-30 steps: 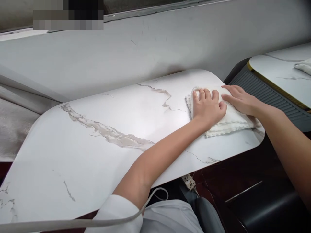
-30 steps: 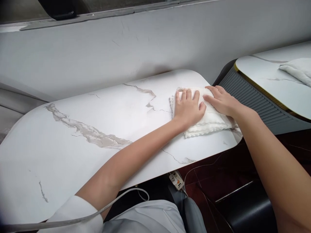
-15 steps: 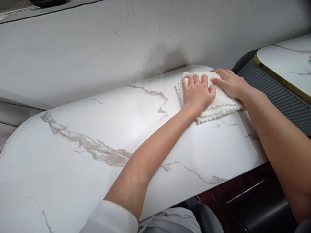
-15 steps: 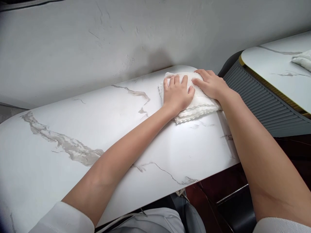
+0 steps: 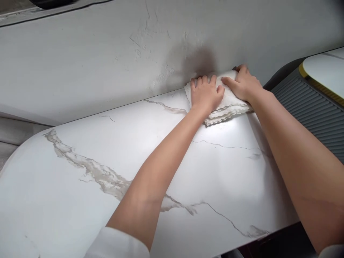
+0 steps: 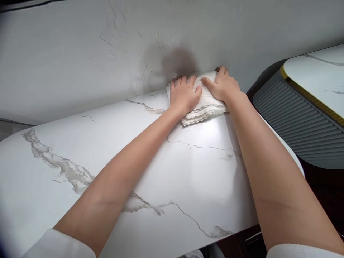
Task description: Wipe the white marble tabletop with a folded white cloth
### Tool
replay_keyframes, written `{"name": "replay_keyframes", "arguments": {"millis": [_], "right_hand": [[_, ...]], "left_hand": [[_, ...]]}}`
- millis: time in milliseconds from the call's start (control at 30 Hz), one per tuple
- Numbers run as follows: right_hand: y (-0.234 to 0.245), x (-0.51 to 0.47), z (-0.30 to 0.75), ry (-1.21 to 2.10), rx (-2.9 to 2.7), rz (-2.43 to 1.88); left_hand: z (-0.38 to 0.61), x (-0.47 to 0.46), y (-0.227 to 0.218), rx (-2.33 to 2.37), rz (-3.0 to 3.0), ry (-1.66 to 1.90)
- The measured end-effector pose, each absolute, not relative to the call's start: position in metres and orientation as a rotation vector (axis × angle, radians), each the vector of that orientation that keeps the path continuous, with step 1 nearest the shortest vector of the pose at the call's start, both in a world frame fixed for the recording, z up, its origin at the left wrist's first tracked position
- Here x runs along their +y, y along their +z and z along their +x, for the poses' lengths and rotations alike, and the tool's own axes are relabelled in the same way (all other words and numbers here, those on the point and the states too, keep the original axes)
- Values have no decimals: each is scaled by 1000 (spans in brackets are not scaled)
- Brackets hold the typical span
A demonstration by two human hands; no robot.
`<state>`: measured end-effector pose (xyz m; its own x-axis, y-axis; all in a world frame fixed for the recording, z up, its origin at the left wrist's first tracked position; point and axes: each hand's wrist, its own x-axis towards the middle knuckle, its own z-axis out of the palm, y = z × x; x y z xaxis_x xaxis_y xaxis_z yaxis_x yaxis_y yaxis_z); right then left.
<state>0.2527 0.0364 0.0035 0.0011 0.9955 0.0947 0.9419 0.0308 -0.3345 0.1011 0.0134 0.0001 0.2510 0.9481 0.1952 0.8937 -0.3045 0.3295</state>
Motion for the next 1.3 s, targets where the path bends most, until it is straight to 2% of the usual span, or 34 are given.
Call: {"name": "replay_keyframes", "arguments": {"millis": [133,567,867,1300], "right_hand": [[10,35,238,311,-1936,-2157],[5,9,244,86,-2217,-1852],[-17,-40,265,-64,-2431,-1506],[-11,-164,270,-8,-2429,-1473]], "left_hand": [[96,17,-1,1766,2317,498],[96,-5,-3,1853,2430,470],[97,-69,2,1846,2481,390],[106,-192,9,1770,2590,285]]}}
